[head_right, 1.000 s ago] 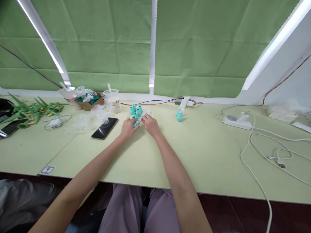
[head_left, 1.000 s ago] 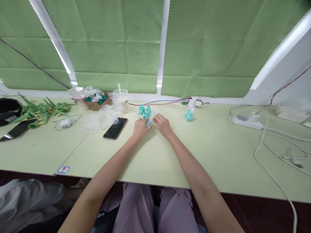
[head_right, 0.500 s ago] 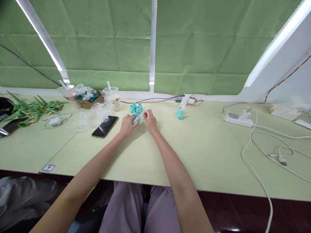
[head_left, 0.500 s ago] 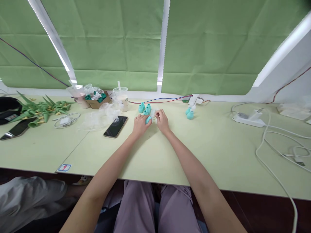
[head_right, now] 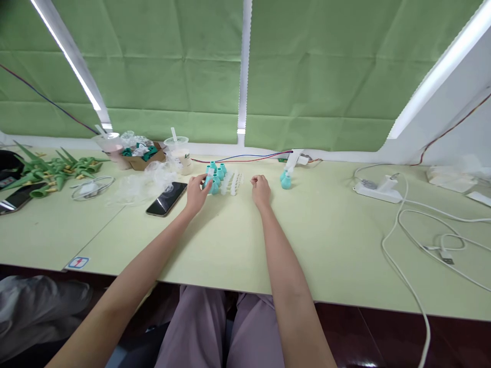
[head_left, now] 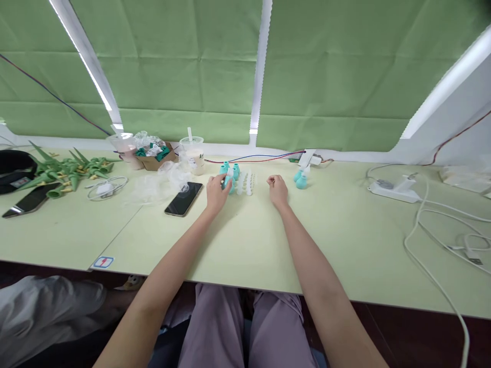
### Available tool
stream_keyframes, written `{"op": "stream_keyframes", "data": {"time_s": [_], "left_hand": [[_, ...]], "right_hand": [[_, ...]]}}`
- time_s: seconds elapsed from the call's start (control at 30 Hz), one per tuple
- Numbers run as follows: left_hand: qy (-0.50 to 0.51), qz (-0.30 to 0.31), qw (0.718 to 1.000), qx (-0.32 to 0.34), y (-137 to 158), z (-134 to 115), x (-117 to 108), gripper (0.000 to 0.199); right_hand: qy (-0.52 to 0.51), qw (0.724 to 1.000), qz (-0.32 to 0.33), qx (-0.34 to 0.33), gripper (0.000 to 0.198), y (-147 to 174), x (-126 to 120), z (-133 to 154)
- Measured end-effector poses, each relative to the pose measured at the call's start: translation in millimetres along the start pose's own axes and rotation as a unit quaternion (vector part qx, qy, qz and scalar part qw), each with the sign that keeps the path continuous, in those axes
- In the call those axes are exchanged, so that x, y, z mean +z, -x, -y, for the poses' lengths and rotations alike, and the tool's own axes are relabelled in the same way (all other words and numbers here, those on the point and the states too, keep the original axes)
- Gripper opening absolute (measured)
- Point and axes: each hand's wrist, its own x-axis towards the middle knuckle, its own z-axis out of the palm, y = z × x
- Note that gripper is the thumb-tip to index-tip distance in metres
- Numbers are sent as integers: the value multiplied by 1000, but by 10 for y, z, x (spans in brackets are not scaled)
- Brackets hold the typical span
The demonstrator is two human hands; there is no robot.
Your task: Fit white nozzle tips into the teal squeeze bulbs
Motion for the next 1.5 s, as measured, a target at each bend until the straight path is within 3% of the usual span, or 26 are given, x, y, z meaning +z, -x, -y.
{"op": "stream_keyframes", "data": {"time_s": [0.17, 0.33, 0.5, 0.8, 1.1, 1.5], "left_hand": [[48, -57, 993, -96, -217, 281, 52, 28], [41, -22, 990, -132, -460, 559, 144, 26], [43, 9, 988, -145, -502, 692, 254, 26], [56, 11, 987, -151, -538, 771, 377, 26], [81, -7, 990, -117, -552, 836, 455, 25], [116, 15, 987, -106, -566, 768, 488, 23]], "right_hand": [[130, 982, 102, -89, 14, 18, 109, 123], [170, 977, 96, -89, 12, -31, 167, 173], [182, 971, 109, -111, 12, -64, 210, 142], [156, 978, 95, -100, 15, -84, 242, 107], [78, 993, 90, -24, 17, -101, 174, 101], [62, 994, 88, 13, 20, -120, 180, 106]]}}
